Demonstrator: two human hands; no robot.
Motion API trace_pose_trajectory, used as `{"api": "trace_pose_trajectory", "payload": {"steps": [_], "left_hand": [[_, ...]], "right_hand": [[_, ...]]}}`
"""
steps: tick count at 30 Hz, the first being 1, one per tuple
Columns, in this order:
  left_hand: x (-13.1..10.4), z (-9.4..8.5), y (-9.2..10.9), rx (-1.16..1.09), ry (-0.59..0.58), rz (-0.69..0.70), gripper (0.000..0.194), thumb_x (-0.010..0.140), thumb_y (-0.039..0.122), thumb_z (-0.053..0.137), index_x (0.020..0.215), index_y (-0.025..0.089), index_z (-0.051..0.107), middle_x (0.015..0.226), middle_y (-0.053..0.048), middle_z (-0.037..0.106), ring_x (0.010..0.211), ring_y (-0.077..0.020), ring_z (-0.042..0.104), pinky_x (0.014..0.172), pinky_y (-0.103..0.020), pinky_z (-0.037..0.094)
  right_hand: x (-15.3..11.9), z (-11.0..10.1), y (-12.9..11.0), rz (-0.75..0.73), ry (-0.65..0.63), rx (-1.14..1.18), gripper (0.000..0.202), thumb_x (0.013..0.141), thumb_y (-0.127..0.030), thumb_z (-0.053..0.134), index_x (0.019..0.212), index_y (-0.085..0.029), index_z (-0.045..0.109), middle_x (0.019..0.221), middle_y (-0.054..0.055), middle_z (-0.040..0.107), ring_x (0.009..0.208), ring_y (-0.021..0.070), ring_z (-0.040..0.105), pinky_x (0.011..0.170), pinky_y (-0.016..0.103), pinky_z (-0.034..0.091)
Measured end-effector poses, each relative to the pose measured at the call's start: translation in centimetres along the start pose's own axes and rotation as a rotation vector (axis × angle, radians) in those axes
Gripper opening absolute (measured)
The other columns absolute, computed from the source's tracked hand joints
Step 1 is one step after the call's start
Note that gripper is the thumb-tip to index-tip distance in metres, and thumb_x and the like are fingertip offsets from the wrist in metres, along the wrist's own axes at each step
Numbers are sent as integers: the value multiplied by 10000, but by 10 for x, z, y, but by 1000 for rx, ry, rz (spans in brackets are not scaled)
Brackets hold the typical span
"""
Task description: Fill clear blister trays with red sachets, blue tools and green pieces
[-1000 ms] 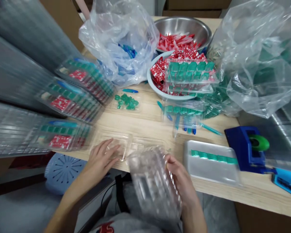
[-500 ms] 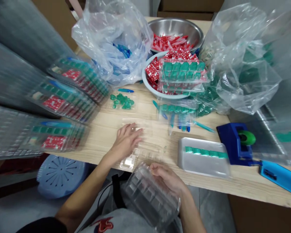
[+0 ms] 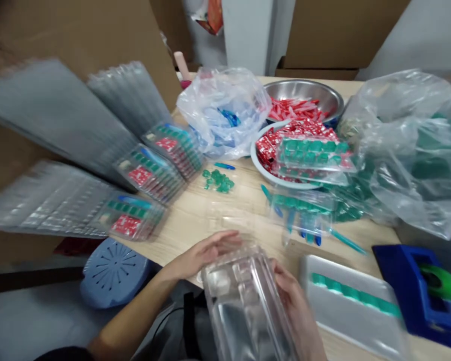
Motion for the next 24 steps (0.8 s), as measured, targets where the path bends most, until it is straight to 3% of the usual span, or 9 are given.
{"api": "trace_pose_trajectory", "payload": {"steps": [2, 5, 8, 10, 13, 16, 20, 22, 24], "left_hand": [[-14, -3, 8, -218, -111, -39, 846, 765, 772, 522, 1419, 237, 472, 1352, -162, 587, 1236, -320, 568, 1038, -480, 425], [-33, -11, 19, -344, -118, -57, 914, 654, 747, 678, 1407, 262, 494, 1374, -139, 579, 1267, -338, 544, 1036, -470, 425], [-48, -17, 22, -289, -10, -104, 783, 682, 564, 784, 1372, 286, 536, 1405, -100, 563, 1286, -302, 532, 1035, -433, 439], [-56, -22, 22, -250, 130, -135, 669, 726, 465, 782, 1330, 259, 582, 1323, -92, 628, 1193, -268, 602, 996, -402, 474], [-71, -39, 28, -320, 453, -115, 626, 711, 427, 767, 1273, 189, 627, 1073, -86, 732, 941, -231, 696, 873, -369, 544], [-103, -74, 49, -309, 992, 115, 490, 695, 416, 720, 1127, 186, 682, 883, -39, 745, 777, -183, 699, 733, -308, 581], [-163, -124, 78, 28, 1657, 483, 379, 816, 405, 570, 1139, 212, 611, 1192, -25, 681, 1092, -188, 641, 854, -300, 573], [-188, -149, 78, 207, 1828, 441, 409, 896, 375, 486, 1292, 275, 455, 1367, 7, 563, 1184, -186, 590, 929, -380, 557], [-206, -172, 70, 328, 1875, 363, 419, 956, 386, 408, 1356, 315, 307, 1431, 6, 468, 1173, -178, 584, 954, -432, 544]], "right_hand": [[1, 4, -3, -48, -55, -32, 286, 606, -447, 784, 658, -238, 596, 629, 1, 605, 558, 173, 566, 538, 271, 491], [9, 12, -1, -86, -115, -60, 311, 625, -484, 784, 652, -231, 605, 607, 4, 588, 527, 158, 546, 494, 252, 484], [15, 24, 4, -92, -83, -43, 334, 609, -513, 802, 685, -228, 647, 633, 8, 631, 533, 156, 577, 480, 236, 494], [16, 31, 6, -105, -54, -71, 338, 626, -528, 802, 738, -228, 692, 754, 34, 705, 676, 194, 665, 567, 243, 551], [17, 29, 9, -145, -30, -112, 362, 692, -559, 759, 855, -236, 739, 1099, 82, 732, 997, 267, 695, 802, 307, 596], [19, 12, 13, -177, 11, -92, 374, 701, -562, 751, 926, -263, 747, 1247, 87, 684, 1090, 283, 675, 883, 342, 588], [19, -9, 17, -170, 69, -110, 396, 619, -545, 815, 902, -276, 749, 1228, 74, 694, 1088, 277, 677, 885, 318, 587], [17, -11, 18, -145, 77, -161, 419, 618, -565, 808, 900, -261, 749, 1234, 81, 687, 1046, 271, 691, 902, 319, 579], [15, -9, 19, -130, 72, -219, 433, 651, -587, 778, 916, -246, 745, 1236, 91, 682, 1012, 258, 699, 915, 317, 571]]}}
Point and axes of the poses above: each hand's wrist, its own x-axis towards the middle knuckle, its own z-axis out of the palm, y = z × x, the point moved 2 cm from there along x, towards the middle knuckle
